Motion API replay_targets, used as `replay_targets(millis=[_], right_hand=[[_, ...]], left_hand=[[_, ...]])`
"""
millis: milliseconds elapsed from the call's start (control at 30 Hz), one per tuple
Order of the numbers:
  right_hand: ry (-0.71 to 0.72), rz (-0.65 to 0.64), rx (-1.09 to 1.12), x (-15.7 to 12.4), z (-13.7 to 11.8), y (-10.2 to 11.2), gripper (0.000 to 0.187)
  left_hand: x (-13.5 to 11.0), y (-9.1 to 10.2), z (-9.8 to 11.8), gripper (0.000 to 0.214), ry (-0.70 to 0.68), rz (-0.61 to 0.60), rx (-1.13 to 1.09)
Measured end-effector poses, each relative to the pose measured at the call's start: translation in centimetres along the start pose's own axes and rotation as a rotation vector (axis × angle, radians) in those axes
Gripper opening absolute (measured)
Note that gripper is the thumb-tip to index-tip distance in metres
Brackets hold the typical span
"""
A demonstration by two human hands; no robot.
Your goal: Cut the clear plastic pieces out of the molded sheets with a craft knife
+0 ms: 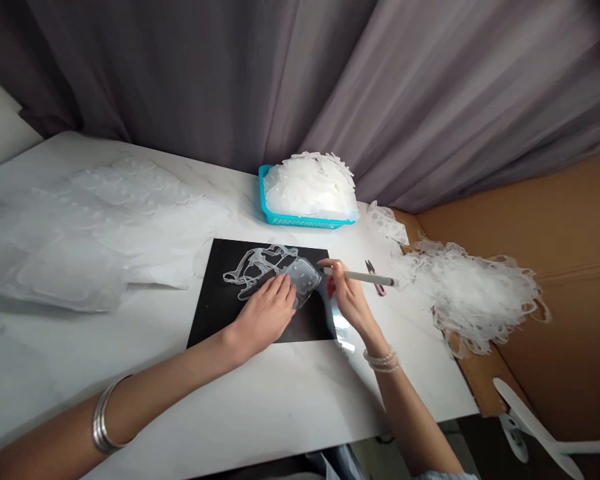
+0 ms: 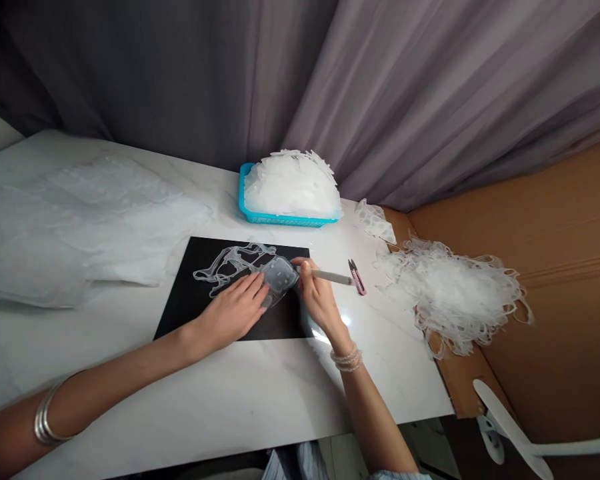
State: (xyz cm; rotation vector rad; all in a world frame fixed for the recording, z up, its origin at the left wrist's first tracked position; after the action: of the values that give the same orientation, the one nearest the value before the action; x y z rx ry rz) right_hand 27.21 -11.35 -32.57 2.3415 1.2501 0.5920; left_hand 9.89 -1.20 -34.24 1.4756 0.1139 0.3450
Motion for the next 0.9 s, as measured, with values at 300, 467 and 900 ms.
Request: replay_targets(millis=[300,467,900], right_hand=[[0.138,-0.149,0.038,-1.0,1.2,-3.3,0.033],[0.261,-0.163,-0.045,-1.2,1.0,-3.2,0.028],[0.418,-0.185,-0.209,-0.7,1.0,-3.9,0.020]], left_hand=[[-0.1,-1.6,0.0,0.047,0.005,-0.034,-0.004],[-0.2,-1.3,0.0,0.044,-0.004,-0.036,0.048],[-0.3,-0.9,0.1,0.045,-0.034,-0.072,0.112]])
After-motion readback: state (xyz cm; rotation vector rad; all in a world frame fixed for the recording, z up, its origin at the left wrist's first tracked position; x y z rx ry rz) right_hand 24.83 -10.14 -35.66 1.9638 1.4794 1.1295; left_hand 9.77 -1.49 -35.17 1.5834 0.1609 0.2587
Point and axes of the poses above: each hand's wrist, its own x-axis towards the middle knuckle, its own y-axis out of the back of the hand, z = x × y, the point moved 1 cm from there along x, towards the middle knuckle, and after that the axes turned 7 degrees about y, right-handed, at the moved point
